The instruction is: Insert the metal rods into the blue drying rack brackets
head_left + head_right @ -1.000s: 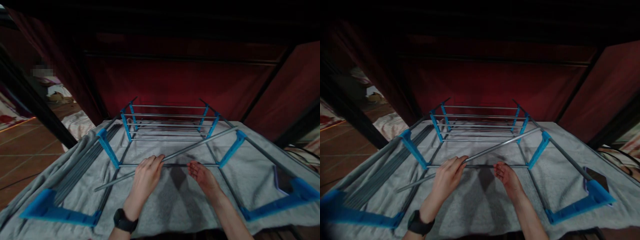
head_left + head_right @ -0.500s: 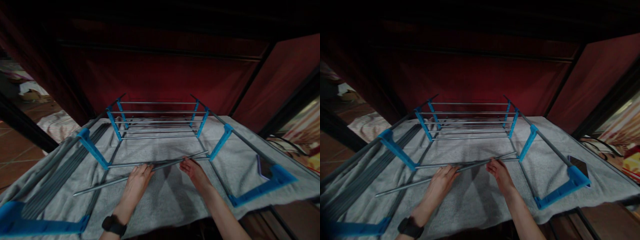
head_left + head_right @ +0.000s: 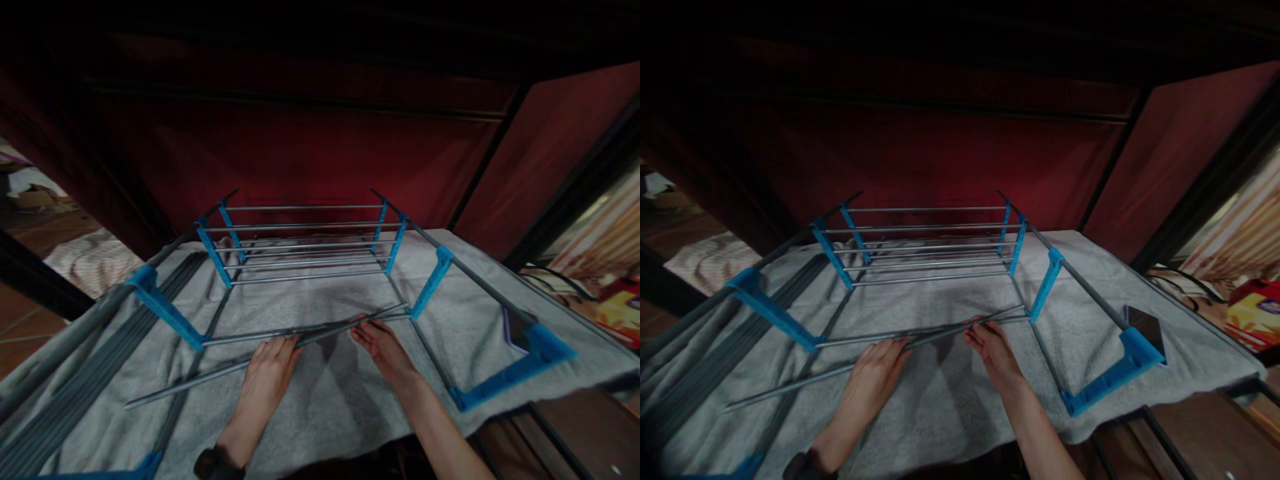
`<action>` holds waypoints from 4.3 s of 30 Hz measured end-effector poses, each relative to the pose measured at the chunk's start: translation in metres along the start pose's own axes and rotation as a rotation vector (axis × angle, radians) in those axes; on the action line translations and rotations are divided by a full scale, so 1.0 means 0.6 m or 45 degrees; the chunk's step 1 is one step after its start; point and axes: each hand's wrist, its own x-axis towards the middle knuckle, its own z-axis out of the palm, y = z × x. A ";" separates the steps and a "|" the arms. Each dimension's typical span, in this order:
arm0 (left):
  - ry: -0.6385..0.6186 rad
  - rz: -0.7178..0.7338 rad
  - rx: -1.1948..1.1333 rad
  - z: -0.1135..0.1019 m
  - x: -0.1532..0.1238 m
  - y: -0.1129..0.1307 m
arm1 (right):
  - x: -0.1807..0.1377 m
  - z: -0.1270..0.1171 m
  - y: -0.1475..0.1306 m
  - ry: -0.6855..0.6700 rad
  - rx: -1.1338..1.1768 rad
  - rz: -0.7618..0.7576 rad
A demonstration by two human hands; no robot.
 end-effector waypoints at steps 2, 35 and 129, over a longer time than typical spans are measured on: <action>-0.014 0.019 0.002 -0.001 0.002 0.001 | 0.000 -0.001 -0.001 -0.033 -0.002 -0.008; -0.321 -0.369 0.033 -0.042 -0.023 -0.025 | 0.033 -0.063 0.007 0.216 -0.117 0.093; -0.158 -0.266 -0.516 -0.041 -0.023 -0.070 | 0.007 -0.016 -0.007 -0.014 -0.070 0.256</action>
